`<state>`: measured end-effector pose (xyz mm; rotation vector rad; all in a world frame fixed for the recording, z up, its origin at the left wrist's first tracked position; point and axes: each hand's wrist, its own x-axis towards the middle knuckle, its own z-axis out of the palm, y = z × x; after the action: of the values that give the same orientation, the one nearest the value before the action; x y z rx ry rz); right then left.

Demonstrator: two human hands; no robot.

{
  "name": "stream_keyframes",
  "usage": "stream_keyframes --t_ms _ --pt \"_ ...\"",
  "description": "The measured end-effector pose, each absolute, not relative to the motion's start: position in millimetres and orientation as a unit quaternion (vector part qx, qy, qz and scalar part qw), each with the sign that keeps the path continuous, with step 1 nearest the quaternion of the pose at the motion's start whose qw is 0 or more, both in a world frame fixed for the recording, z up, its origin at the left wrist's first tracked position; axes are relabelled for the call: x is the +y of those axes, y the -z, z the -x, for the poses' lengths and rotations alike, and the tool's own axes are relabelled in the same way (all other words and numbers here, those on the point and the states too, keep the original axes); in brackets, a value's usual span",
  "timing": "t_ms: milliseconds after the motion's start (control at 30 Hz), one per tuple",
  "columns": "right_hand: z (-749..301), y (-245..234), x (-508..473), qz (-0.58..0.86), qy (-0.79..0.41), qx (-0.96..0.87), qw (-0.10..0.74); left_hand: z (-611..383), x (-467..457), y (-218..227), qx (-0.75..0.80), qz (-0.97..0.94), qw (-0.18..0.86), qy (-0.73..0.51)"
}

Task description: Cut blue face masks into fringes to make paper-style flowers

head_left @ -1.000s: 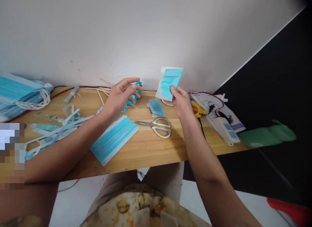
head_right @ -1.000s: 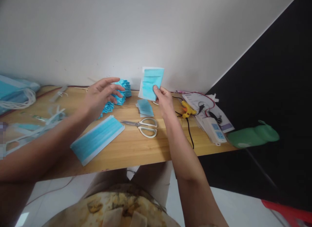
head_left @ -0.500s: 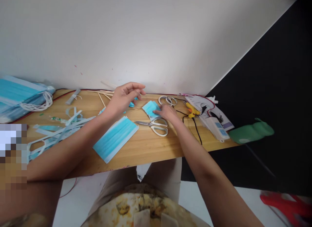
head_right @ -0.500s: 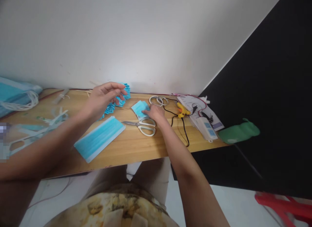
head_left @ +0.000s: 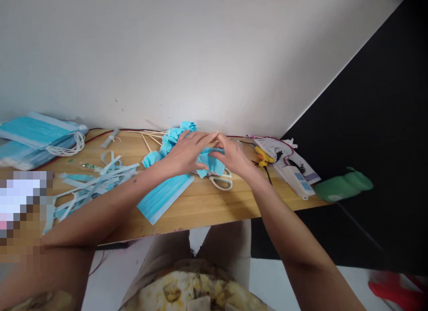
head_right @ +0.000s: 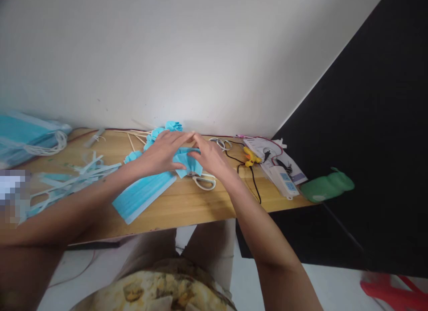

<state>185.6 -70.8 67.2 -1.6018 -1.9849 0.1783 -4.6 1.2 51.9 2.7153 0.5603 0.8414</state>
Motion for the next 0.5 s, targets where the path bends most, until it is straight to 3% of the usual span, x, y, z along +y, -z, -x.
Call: stream_keyframes --t_ms 267,500 --pt "-189 -76 -83 0.626 -0.057 -0.716 0.303 6 12 -52 0.236 -0.841 0.355 -0.332" --pt "-196 -67 -88 0.597 -0.14 -0.709 0.348 3 10 -52 0.25 -0.814 0.379 -0.363"
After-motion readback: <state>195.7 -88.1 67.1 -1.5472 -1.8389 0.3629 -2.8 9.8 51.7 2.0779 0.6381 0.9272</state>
